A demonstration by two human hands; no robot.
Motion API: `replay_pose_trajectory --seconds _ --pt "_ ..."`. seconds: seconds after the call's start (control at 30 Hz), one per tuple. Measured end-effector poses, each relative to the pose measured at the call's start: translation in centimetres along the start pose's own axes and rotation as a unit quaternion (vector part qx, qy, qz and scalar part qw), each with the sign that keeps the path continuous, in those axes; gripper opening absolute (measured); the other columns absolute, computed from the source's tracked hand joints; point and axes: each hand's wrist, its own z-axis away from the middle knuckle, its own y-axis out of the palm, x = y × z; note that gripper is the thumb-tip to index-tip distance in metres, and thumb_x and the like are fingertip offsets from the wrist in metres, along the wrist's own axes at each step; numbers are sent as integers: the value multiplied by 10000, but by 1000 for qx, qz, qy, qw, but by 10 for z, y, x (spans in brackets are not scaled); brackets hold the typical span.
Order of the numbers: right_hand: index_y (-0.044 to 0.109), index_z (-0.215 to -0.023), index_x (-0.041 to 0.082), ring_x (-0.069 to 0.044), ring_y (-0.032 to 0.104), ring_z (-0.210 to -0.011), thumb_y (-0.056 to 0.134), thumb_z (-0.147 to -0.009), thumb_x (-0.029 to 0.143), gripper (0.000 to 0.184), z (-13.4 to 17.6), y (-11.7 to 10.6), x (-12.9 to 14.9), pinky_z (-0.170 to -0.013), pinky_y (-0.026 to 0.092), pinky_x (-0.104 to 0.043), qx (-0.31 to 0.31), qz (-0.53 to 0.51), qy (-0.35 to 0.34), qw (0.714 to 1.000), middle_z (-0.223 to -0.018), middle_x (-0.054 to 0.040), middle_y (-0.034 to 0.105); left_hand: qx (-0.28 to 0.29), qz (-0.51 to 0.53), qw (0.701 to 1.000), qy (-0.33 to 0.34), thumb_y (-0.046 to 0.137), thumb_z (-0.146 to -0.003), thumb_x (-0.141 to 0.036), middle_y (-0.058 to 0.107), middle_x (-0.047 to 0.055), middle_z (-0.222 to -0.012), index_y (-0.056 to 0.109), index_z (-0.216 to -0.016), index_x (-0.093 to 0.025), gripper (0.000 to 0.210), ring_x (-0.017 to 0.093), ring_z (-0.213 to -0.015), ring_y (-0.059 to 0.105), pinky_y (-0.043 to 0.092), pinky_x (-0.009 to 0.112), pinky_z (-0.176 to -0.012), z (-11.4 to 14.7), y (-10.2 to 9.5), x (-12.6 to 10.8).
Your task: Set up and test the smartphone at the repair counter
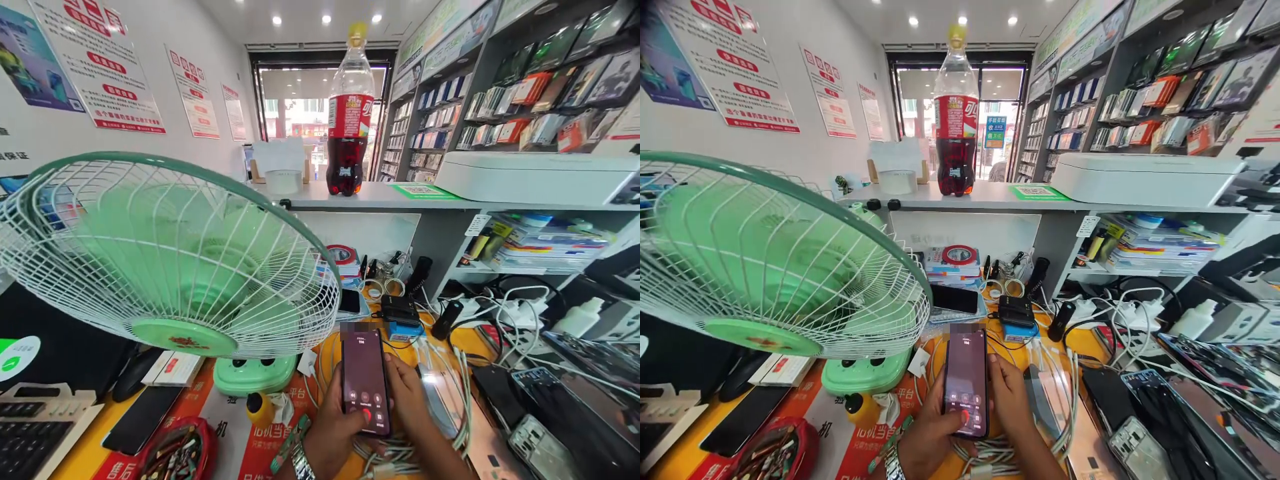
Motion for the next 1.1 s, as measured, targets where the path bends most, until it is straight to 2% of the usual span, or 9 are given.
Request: replay_pose_trajectory --seconds 0.1,0.2,0.3,0.4,0.53,0.67,0.87,1.0,1.1 --pt "607 -618 196 -194 522 -560 464 -880 576 482 -2 3 -1 -533 422 -305 2 -37 16 999 -593 -45 584 -1 43 999 3 615 -632 -108 650 119 -1017 403 -1323 -229 733 285 -886 645 513 239 -467 -1 -3 -1" --pt "663 -695 187 -202 539 -631 486 -867 580 463 -3 5 -2 -587 424 -305 5 -79 22 997 -669 -54 625 -10 88 996 17 533 -594 -106 649 102 -1044 447 -1316 -230 737 253 -880 641 544 295 -586 -2 -8 -3" --pt "690 -766 192 -217 555 -702 492 -855 582 447 -1 9 -2 -645 429 -310 16 -88 25 996 -736 -57 657 -33 73 996 28 513 -587 -87 645 74 -1059 477 -1295 -249 727 229 -892 628 554 347 -692 -3 -13 -4" --pt "675 -758 193 -224 562 -770 501 -845 563 417 3 15 2 -706 427 -310 32 -85 14 996 -797 -56 671 -49 46 997 27 514 -605 -89 634 60 -1086 484 -1286 -260 702 222 -895 620 558 381 -728 -3 -15 -7" --pt "667 -783 197 -225 562 -819 508 -813 544 382 3 21 4 -709 428 -296 40 -127 1 991 -847 -51 673 -50 15 998 32 511 -666 -128 621 50 -1135 472 -1290 -280 643 222 -902 618 567 409 -724 -3 -16 -10" --pt "647 -743 200 -219 562 -756 515 -782 513 342 -2 20 2 -657 419 -290 14 -157 30 987 -767 -36 660 -27 -19 999 28 519 -682 -138 631 55 -1134 484 -1279 -264 611 229 -904 624 570 405 -724 -1 -15 -6" --pt "652 -716 184 -217 572 -714 536 -726 498 335 -3 18 7 -633 416 -294 0 -184 49 982 -716 -33 661 -32 -52 998 25 534 -717 -197 648 61 -1076 404 -1357 -285 659 238 -854 641 575 363 -637 0 -12 -2" --pt "662 -739 174 -204 559 -671 543 -725 512 359 -1 19 11 -612 409 -293 12 -191 47 980 -700 -31 654 -58 -80 994 35 550 -812 -285 655 45 -1005 414 -1341 -297 546 211 -816 646 565 311 -611 -2 -11 -2" --pt "634 -675 180 -184 525 -618 545 -733 527 362 0 19 12 -582 387 -285 22 -192 43 980 -639 -15 614 -94 -107 989 31 580 -830 -336 655 41 -962 444 -1306 -279 498 204 -795 646 555 290 -596 -3 -8 -2"
